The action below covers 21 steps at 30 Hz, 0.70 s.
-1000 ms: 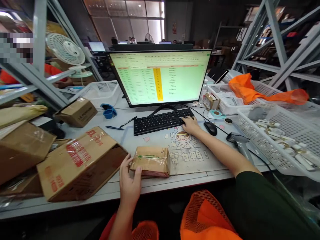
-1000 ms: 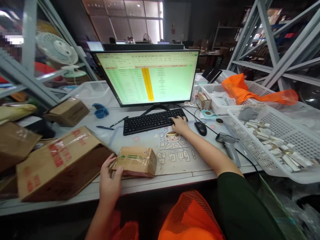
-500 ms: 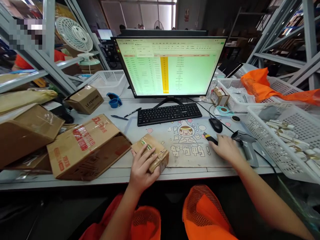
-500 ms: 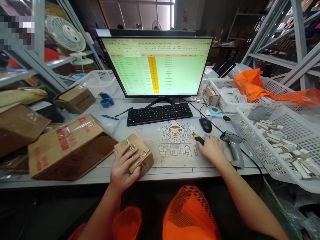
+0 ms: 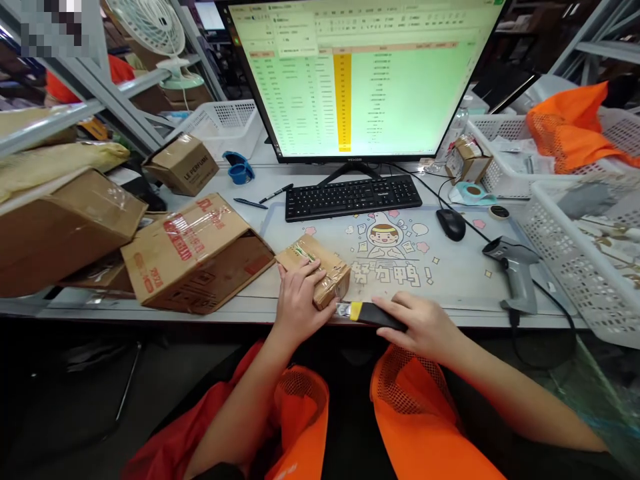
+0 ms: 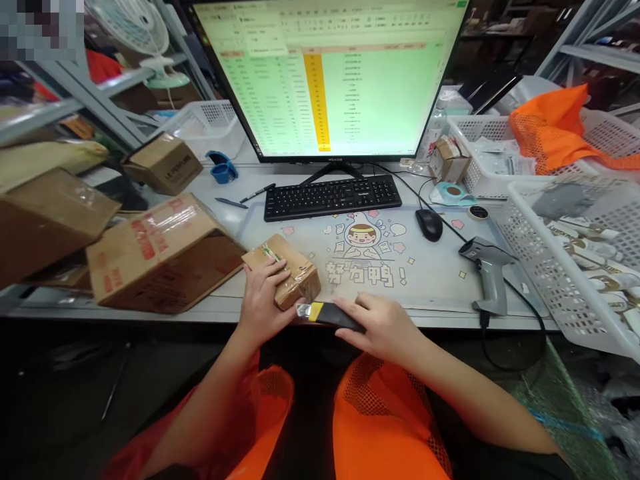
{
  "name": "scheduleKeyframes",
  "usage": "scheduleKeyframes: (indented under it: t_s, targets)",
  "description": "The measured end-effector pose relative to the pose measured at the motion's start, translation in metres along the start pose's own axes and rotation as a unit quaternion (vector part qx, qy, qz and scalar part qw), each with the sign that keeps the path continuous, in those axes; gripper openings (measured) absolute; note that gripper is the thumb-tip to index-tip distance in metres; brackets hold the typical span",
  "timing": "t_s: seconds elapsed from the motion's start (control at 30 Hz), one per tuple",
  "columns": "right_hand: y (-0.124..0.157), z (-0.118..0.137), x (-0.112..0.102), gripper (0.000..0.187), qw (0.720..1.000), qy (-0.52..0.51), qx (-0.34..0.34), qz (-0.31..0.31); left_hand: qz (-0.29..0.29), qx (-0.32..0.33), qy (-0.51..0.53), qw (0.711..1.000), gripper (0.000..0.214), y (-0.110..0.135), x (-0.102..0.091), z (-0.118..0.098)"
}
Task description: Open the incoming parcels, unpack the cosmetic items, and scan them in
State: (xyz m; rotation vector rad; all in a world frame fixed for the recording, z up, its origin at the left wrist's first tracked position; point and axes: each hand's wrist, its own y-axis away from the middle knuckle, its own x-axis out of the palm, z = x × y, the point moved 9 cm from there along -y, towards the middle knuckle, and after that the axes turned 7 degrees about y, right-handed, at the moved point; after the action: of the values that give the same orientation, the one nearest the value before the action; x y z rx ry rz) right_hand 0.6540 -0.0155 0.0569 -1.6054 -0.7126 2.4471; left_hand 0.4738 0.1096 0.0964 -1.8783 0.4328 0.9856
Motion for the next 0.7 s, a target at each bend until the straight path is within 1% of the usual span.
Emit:
scheduleKeyframes:
  t_s: [0.03,0.1,0.2,0.3,0.4,0.47,0.5,0.53,0.57,0.63,0.67,0.7]
  targets:
    - [-0.005,0.007,0.002,0.048,1.000,0.007,-0.017,-0.003,0.002,0.003,-0.002,1.000,0.046,0.001,0.000,0.000]
    - [-0.014,0.008,0.005,0.048,0.999,0.016,-0.029,-0.012,0.009,0.012,-0.004,1.000,0.048,0.002,0.000,0.000]
    - [-0.021,0.000,0.010,0.049,0.999,0.025,-0.027,-0.019,0.017,0.024,0.001,1.000,0.055,0.002,-0.001,-0.001]
    - [-0.024,-0.003,0.014,0.049,0.998,0.032,-0.034,-0.032,0.009,0.026,0.009,1.000,0.059,0.001,-0.004,-0.001]
    - [-0.027,-0.003,0.018,0.047,0.996,0.043,-0.049,-0.057,0.011,0.021,0.013,1.000,0.058,0.001,-0.002,-0.002]
    - [-0.028,-0.010,0.022,0.045,0.996,0.045,-0.044,-0.059,0.011,0.020,0.012,1.000,0.053,0.003,0.001,-0.005]
    - [-0.028,-0.018,0.024,0.046,0.997,0.042,-0.026,-0.054,0.008,0.018,0.010,1.000,0.050,0.004,0.001,-0.005]
    - [-0.027,-0.033,0.023,0.046,0.998,0.038,0.013,-0.054,0.003,0.015,0.009,1.000,0.046,0.005,0.001,-0.004]
    - [-0.022,-0.052,0.020,0.047,0.995,0.036,0.070,-0.060,-0.002,0.011,0.011,1.000,0.043,0.006,0.000,-0.002]
    - [-0.002,-0.094,0.008,0.050,0.974,0.042,0.203,-0.088,-0.003,0.012,0.035,0.999,0.040,0.008,-0.007,0.006]
    - [0.013,-0.112,0.002,0.052,0.960,0.045,0.256,-0.103,0.005,0.017,0.060,0.998,0.039,0.009,-0.011,0.012]
    - [0.028,-0.125,-0.002,0.053,0.949,0.046,0.290,-0.112,0.018,0.023,0.090,0.996,0.037,0.009,-0.017,0.019]
